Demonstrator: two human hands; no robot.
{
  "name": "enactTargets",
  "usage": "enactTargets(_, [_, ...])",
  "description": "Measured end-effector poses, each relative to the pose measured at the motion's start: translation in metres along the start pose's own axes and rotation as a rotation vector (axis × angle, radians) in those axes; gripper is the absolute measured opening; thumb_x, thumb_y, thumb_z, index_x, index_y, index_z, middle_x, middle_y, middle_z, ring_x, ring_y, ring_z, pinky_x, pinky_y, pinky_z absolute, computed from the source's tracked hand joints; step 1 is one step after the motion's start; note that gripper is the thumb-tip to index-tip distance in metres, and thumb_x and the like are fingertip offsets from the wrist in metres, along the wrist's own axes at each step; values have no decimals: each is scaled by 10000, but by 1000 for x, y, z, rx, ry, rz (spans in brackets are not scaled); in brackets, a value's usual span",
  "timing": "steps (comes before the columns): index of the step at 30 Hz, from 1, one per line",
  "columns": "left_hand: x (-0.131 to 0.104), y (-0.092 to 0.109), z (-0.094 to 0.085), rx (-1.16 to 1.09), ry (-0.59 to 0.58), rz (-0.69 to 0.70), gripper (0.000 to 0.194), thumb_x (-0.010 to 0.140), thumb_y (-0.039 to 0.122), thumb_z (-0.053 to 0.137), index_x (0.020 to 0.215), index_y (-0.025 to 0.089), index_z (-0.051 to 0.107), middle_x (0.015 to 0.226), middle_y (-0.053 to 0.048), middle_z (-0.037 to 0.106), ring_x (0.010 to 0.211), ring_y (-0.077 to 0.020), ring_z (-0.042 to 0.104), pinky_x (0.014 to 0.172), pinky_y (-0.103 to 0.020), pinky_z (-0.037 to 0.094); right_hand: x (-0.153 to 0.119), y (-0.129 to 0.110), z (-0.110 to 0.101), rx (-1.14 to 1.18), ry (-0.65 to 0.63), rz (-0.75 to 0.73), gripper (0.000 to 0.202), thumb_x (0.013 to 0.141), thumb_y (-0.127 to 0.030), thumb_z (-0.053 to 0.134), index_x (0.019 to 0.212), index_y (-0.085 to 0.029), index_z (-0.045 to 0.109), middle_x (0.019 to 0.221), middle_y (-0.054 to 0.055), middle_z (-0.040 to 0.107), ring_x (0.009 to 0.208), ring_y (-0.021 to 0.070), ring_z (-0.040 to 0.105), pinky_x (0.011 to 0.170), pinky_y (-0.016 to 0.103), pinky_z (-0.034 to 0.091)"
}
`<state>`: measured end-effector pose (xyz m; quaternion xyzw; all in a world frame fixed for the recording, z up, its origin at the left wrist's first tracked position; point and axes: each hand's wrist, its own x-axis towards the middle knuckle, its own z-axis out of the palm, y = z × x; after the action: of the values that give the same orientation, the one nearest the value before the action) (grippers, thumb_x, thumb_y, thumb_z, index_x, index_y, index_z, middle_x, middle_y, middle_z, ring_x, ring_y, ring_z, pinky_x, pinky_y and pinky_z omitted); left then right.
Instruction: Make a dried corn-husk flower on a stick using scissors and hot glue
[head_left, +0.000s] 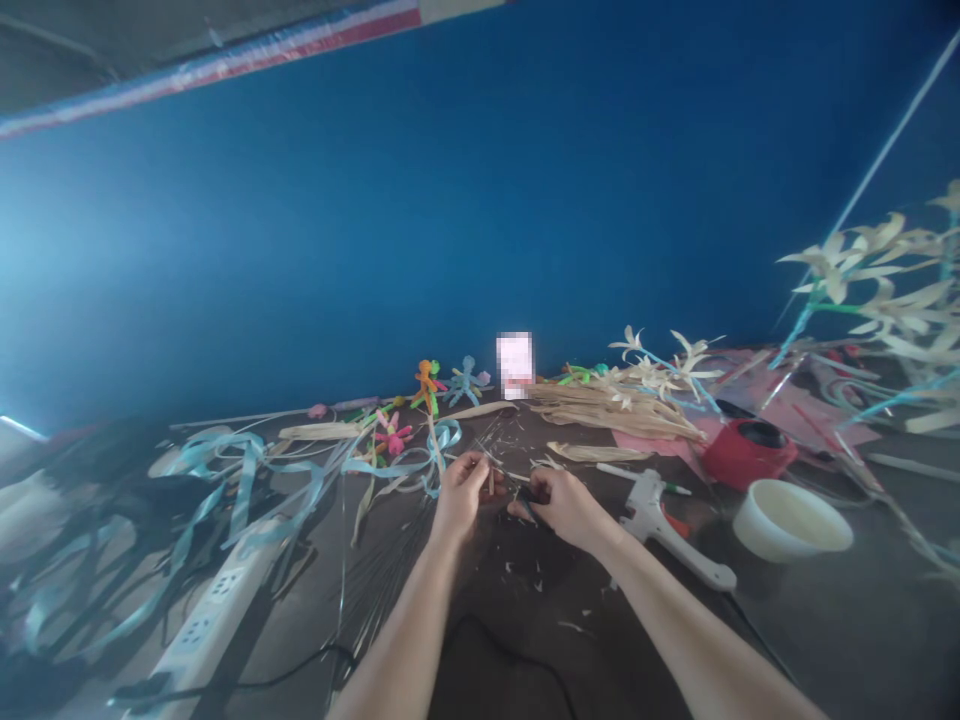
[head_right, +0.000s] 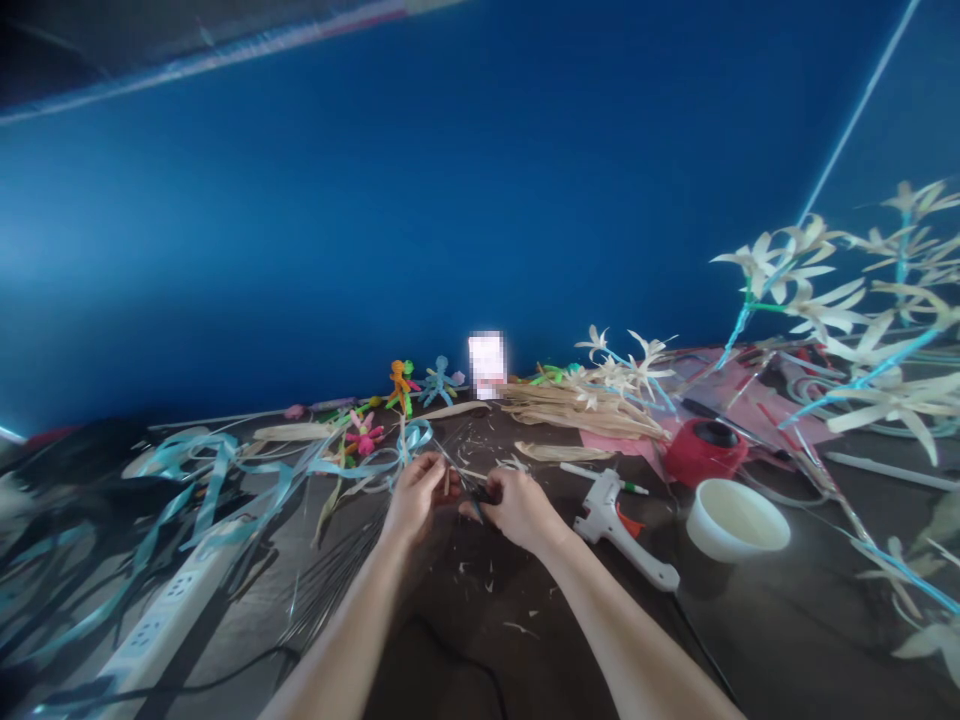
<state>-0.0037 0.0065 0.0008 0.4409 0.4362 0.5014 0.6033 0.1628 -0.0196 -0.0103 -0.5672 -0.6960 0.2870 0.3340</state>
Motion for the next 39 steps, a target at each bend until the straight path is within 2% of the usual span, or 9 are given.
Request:
enactTargets(16, [1,2,-1,7,-14,-35,232,683,384,605,726,164,547,596,12,606,466,-106,550,473,-224,444,1,5,-3,2,-8,5,313,612,-430,630,557,-169,466,509,-49,427,488,86,368,445,183,283])
enactTargets(29, [1,4,-2,100,84,-11,204,632,348,634,672,155,583,502,35,558,404,-86,501,418,-193,387,3,8,-6,-1,-54,36,331,587,-468,641,572,-169,500,517,-39,463,490,91,386,441,185,286])
enactTargets(39, [4,5,-6,131,96,-8,128,626,270,619,616,150,575,451,57,497,366,-56,421,377,-163,302,2,8,-8,-4,-79,22,315,586,-444,647,574,-173,488,509,-48,448,486,89,381,438,183,281])
